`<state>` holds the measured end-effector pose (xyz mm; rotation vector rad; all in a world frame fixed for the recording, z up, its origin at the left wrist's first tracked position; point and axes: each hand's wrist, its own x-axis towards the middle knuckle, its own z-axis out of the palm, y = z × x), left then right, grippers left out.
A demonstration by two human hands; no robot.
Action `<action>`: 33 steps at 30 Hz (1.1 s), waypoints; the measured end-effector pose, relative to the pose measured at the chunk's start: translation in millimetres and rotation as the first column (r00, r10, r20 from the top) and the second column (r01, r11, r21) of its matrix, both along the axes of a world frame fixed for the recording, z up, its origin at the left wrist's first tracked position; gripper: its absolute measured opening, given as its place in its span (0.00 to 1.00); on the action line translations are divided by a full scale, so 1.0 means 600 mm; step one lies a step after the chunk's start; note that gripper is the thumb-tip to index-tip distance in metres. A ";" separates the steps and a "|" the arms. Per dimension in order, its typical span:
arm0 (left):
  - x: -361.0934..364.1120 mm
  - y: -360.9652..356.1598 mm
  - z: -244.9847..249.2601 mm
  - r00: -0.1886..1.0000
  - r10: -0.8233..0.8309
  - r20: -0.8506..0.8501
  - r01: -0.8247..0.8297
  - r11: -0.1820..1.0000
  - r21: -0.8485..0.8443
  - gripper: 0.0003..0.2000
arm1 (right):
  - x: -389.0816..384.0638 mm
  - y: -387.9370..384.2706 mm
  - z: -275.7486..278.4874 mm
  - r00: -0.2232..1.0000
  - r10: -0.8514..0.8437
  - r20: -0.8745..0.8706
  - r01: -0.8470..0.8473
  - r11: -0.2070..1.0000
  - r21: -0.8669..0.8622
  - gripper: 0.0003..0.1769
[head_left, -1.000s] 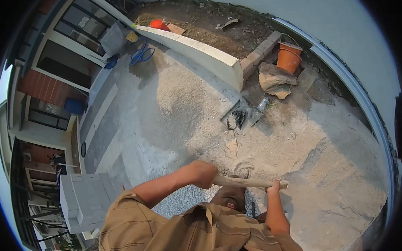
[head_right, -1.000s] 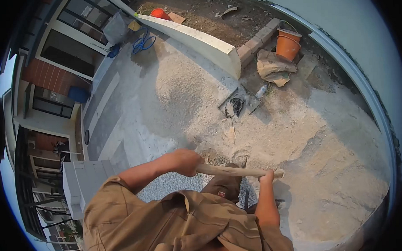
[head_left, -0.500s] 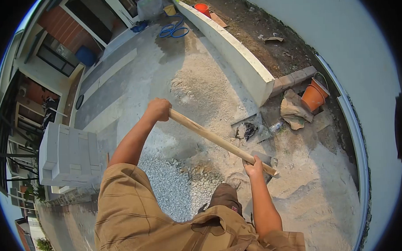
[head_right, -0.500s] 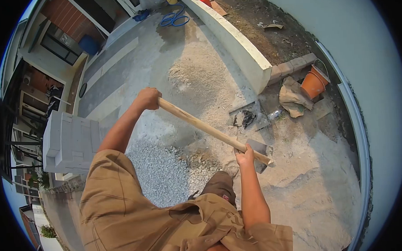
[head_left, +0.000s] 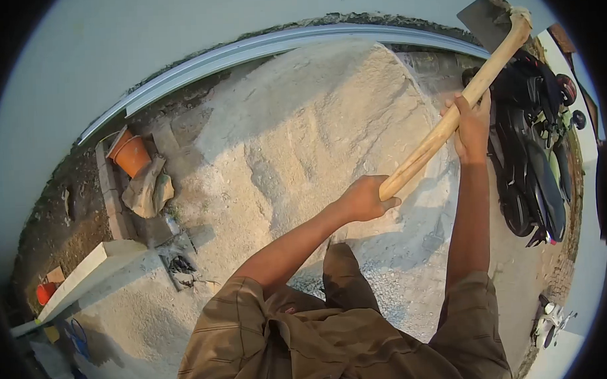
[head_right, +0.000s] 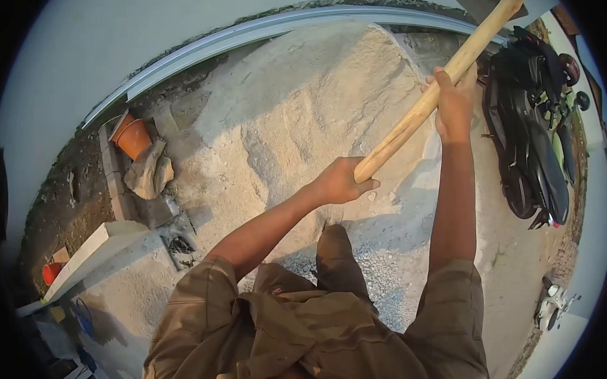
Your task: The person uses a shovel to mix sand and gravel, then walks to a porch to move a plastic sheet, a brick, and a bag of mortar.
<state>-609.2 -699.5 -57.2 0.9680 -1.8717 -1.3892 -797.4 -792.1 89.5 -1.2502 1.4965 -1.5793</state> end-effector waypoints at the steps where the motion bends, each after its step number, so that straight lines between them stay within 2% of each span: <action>1: -0.065 -0.077 0.049 1.000 -0.028 -0.008 0.028 0.998 -0.054 0.18 | -0.017 -0.010 0.007 0.997 -0.071 -0.028 0.071 0.997 -0.009 0.42; 3: -0.199 -0.216 0.102 1.000 -0.020 0.014 0.021 0.997 -0.081 0.18 | -0.064 -0.055 -0.015 0.985 -0.171 -0.030 0.171 0.985 -0.012 0.47; 5: -0.325 -0.332 0.084 0.997 -0.020 0.069 0.026 0.996 -0.091 0.19 | -0.144 -0.134 -0.052 0.962 -0.256 -0.098 0.254 0.967 -0.039 0.49; 6: -0.366 -0.360 0.060 0.995 0.018 0.099 -0.009 0.996 -0.085 0.20 | -0.195 -0.182 -0.086 0.943 -0.291 -0.163 0.285 0.957 -0.059 0.49; 8: -0.418 -0.411 -0.008 0.979 0.111 0.173 -0.096 0.991 -0.096 0.21 | -0.240 -0.247 -0.171 0.919 -0.365 -0.151 0.378 0.923 0.070 0.50; 9: -0.427 -0.426 -0.054 0.970 0.105 0.221 -0.087 0.992 -0.090 0.22 | -0.252 -0.268 -0.220 0.907 -0.394 -0.151 0.414 0.900 0.136 0.50; 11: -0.418 -0.417 -0.171 0.931 0.088 0.353 -0.093 0.996 -0.005 0.23 | -0.247 -0.277 -0.347 0.915 -0.385 -0.120 0.402 0.848 0.346 0.50; 12: -0.404 -0.398 -0.247 0.899 0.076 0.432 -0.113 0.992 0.059 0.24 | -0.258 -0.277 -0.467 0.924 -0.329 -0.197 0.383 0.818 0.429 0.50; 13: -0.379 -0.360 -0.325 0.869 -0.020 0.495 -0.076 0.982 0.172 0.26 | -0.227 -0.241 -0.522 0.959 -0.257 -0.115 0.267 0.699 0.664 0.50; 14: -0.355 -0.297 -0.405 0.857 -0.013 0.515 -0.157 0.946 0.285 0.26 | -0.209 -0.201 -0.623 0.977 -0.119 -0.180 0.215 0.606 0.766 0.51; 15: -0.328 -0.226 -0.457 0.829 -0.101 0.550 -0.194 0.871 0.452 0.25 | -0.174 -0.136 -0.692 0.985 -0.071 -0.159 0.171 0.568 0.805 0.46; 16: -0.307 -0.159 -0.519 0.792 -0.139 0.595 -0.201 0.860 0.469 0.23 | -0.147 -0.089 -0.723 0.984 -0.002 -0.180 0.157 0.500 0.852 0.42; 17: -0.277 -0.106 -0.504 0.799 -0.155 0.581 -0.227 0.817 0.530 0.23 | -0.119 -0.041 -0.752 0.979 0.074 -0.193 0.143 0.430 0.891 0.39; 18: -0.257 -0.068 -0.497 0.774 -0.190 0.604 -0.311 0.718 0.623 0.23 | -0.092 0.007 -0.782 0.968 0.154 -0.196 0.130 0.358 0.924 0.36; 19: -0.241 -0.045 -0.464 0.808 -0.196 0.555 -0.303 0.669 0.679 0.23 | -0.079 0.037 -0.790 0.970 0.185 -0.158 0.093 0.319 0.943 0.41; 22: -0.225 -0.016 -0.442 0.755 -0.235 0.612 -0.345 0.651 0.676 0.19 | -0.064 0.061 -0.742 0.962 0.241 -0.131 0.043 0.341 0.939 0.47; 23: -0.215 -0.029 -0.404 0.810 -0.191 0.555 -0.321 0.647 0.692 0.16 | -0.065 0.053 -0.726 0.990 0.076 0.121 -0.140 0.366 0.920 0.46; 26: -0.181 -0.087 -0.347 0.873 -0.090 0.479 -0.319 0.637 0.702 0.14 | -0.046 -0.003 -0.657 0.955 -0.099 0.278 -0.203 0.463 0.862 0.27; 28: -0.135 -0.099 -0.286 0.874 -0.138 0.466 -0.269 0.662 0.700 0.09 | -0.038 -0.019 -0.651 0.882 -0.088 0.462 -0.382 0.440 0.813 0.13; 30: -0.074 -0.068 -0.215 0.878 -0.145 0.456 -0.252 0.671 0.697 0.08 | -0.023 -0.004 -0.682 0.831 -0.130 0.540 -0.416 0.497 0.761 0.10; 31: -0.031 -0.029 -0.175 0.880 -0.117 0.460 -0.275 0.664 0.695 0.09 | -0.009 0.007 -0.718 0.781 -0.205 0.590 -0.438 0.494 0.751 0.11; 32: 0.026 0.013 -0.111 0.850 -0.114 0.514 -0.297 0.701 0.648 0.13 | 0.007 0.022 -0.735 0.732 -0.256 0.631 -0.480 0.463 0.745 0.12; 33: 0.084 0.068 -0.120 0.861 -0.079 0.503 -0.252 0.793 0.555 0.15 | 0.047 0.043 -0.720 0.732 -0.309 0.607 -0.449 0.452 0.771 0.15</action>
